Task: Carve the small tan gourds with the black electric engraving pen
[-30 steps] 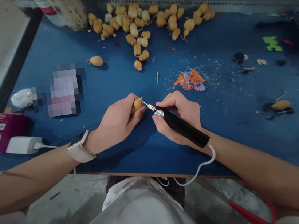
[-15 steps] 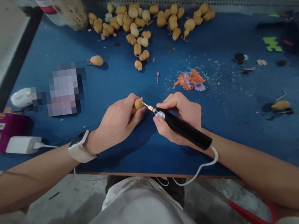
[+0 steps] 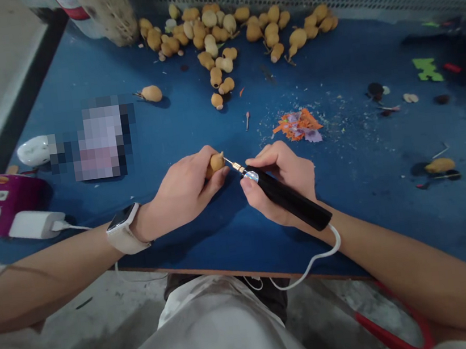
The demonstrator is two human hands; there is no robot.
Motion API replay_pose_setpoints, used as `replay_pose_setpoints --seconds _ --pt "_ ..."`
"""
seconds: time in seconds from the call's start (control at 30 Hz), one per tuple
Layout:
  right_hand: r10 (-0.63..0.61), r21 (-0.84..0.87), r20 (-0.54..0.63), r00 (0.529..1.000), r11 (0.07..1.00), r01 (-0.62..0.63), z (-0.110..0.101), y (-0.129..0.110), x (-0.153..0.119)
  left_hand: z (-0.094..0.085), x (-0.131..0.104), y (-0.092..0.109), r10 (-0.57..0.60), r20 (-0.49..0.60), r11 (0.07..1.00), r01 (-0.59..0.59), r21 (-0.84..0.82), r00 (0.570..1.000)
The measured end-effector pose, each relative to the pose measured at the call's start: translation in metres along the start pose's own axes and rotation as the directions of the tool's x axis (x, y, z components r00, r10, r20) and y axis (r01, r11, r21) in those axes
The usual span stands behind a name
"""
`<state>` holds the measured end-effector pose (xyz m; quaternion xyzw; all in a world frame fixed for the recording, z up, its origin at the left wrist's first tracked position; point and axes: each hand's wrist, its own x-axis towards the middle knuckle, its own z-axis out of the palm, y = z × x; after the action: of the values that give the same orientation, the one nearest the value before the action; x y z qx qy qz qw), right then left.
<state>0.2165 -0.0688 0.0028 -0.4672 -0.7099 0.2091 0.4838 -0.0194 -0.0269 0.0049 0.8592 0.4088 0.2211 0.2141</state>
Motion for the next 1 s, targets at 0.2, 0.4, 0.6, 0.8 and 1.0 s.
replay_pose_setpoints --seconds 0.2,0.4,0.6,0.8,1.0 --pt "-0.133 0.032 -0.031 0.991 0.99 0.134 0.0 -0.0002 0.0014 -0.0007 0.0003 0.0002 -0.006 0.006 1.0 0.006 0.004 1.0" --pt "-0.111 0.044 -0.046 0.993 0.993 0.113 0.0009 0.0006 0.0001 -0.0015 0.0004 -0.0005 0.006 0.003 1.0 -0.006 -0.016 1.0" --pt "-0.094 0.068 -0.033 0.995 0.993 0.096 0.0023 0.0013 -0.0012 -0.0029 0.0001 0.0004 0.042 0.001 0.999 -0.042 -0.012 0.999" --pt "-0.146 0.074 -0.073 0.987 0.986 0.152 0.0078 0.0045 -0.0005 -0.0037 -0.0002 0.0012 0.024 0.026 1.0 -0.024 0.009 0.999" --pt "-0.142 0.035 -0.02 0.99 0.989 0.143 0.0007 0.0017 0.0019 -0.0038 0.0002 0.0013 0.031 0.023 0.999 -0.032 0.006 0.999"
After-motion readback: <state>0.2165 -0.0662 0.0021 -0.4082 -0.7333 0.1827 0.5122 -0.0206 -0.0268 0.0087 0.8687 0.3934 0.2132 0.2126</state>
